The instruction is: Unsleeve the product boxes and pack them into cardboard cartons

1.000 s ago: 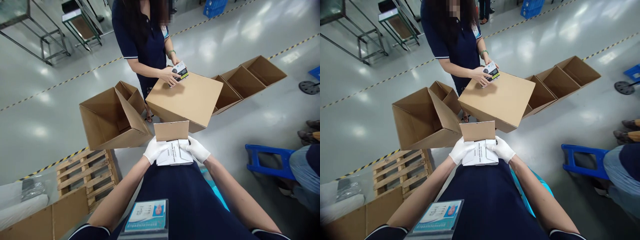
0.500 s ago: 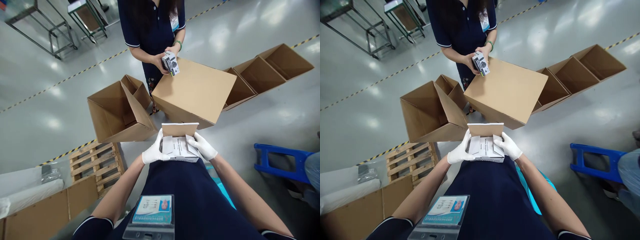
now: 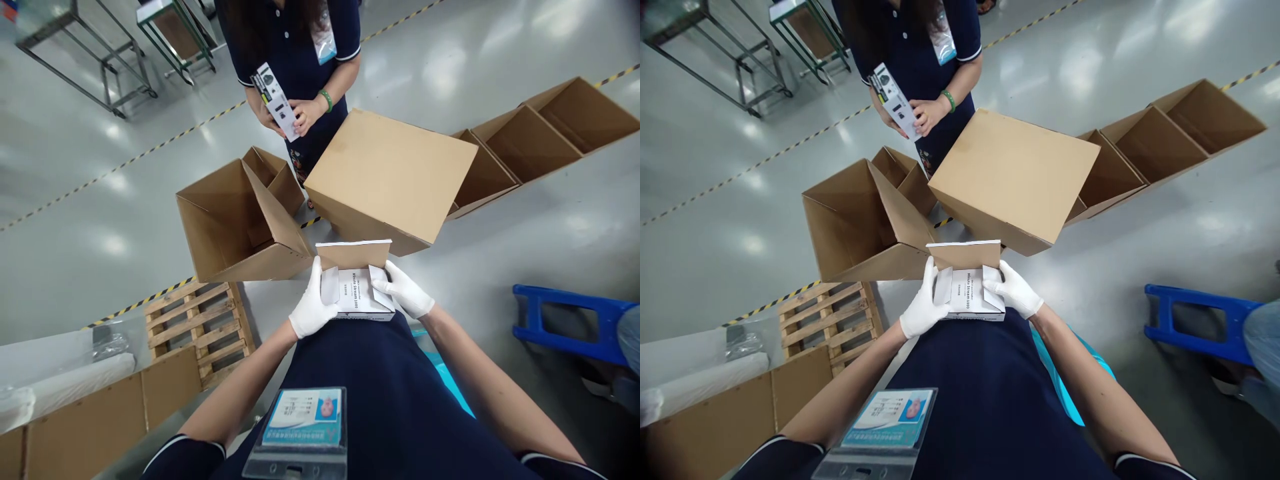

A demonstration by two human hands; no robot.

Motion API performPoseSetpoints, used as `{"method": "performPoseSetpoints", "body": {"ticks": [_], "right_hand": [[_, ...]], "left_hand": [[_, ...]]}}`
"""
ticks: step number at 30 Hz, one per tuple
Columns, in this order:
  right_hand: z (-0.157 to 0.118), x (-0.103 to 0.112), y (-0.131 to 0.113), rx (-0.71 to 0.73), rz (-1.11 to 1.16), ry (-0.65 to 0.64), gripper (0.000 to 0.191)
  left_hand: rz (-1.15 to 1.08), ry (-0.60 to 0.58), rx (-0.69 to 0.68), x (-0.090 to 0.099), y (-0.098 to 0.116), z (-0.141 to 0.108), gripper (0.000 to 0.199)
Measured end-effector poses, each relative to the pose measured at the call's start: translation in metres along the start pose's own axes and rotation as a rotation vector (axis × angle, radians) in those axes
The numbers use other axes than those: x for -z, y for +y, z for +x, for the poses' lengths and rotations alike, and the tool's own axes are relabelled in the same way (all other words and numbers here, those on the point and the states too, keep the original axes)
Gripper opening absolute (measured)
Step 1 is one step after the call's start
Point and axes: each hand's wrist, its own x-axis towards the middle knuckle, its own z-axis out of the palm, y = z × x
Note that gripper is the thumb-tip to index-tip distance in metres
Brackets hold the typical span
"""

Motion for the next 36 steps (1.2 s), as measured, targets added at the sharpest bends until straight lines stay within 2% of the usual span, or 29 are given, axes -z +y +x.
{"method": "performPoseSetpoints", "body": {"ticks": [4,8,11,15,16,18,20,21,23,26,28,30,33,36], "right_hand": [[0.001,0.005,0.003,0.001,-0.083,0.016,0.071],[-0.001,0.005,-0.001,0.017,-0.096,0.022,0.076],[-0.003,0.000,-0.006,-0.011,-0.109,0.045,0.077],[0.000,-0.005,-0.005,-0.057,-0.129,0.056,0.076],[0.001,-0.005,-0.003,-0.051,-0.137,0.066,0.076],[0.002,-0.003,0.002,-0.029,-0.144,0.087,0.069],[-0.001,0.003,0.006,0.002,-0.137,0.094,0.048],[-0.004,0.008,0.007,0.029,-0.143,0.068,0.038],[-0.012,0.017,0.006,0.104,-0.176,-0.041,0.036],[-0.024,0.029,-0.001,0.192,-0.238,-0.265,0.061],[-0.027,0.031,-0.005,0.193,-0.278,-0.341,0.074],[-0.026,0.028,-0.006,0.162,-0.359,-0.320,0.075],[-0.020,0.020,-0.005,0.090,-0.460,-0.202,0.060],[-0.016,0.014,-0.005,0.017,-0.445,-0.158,0.055]], "left_hand": [[-0.021,0.062,0.049,-0.010,0.008,-0.004,0.138],[-0.143,-0.031,0.024,0.005,0.006,-0.001,0.140],[-0.376,-0.017,0.048,0.012,-0.002,0.011,0.120],[-0.551,0.051,0.047,0.003,-0.015,0.030,0.106],[-0.562,0.058,0.050,0.000,-0.019,0.033,0.098],[-0.513,0.072,0.062,0.000,-0.028,0.036,0.069],[-0.393,0.046,0.026,0.008,-0.036,0.035,0.039],[-0.326,0.001,-0.013,0.013,-0.039,0.034,0.034],[-0.227,-0.130,-0.089,0.024,-0.044,0.031,0.042],[-0.180,-0.295,-0.114,0.031,-0.046,0.027,0.059],[-0.166,-0.335,-0.085,0.028,-0.044,0.025,0.070],[-0.131,-0.320,-0.035,0.021,-0.042,0.025,0.073],[-0.080,-0.250,0.028,0.013,-0.038,0.027,0.057],[-0.081,-0.229,0.080,0.011,-0.034,0.028,0.054]]}}
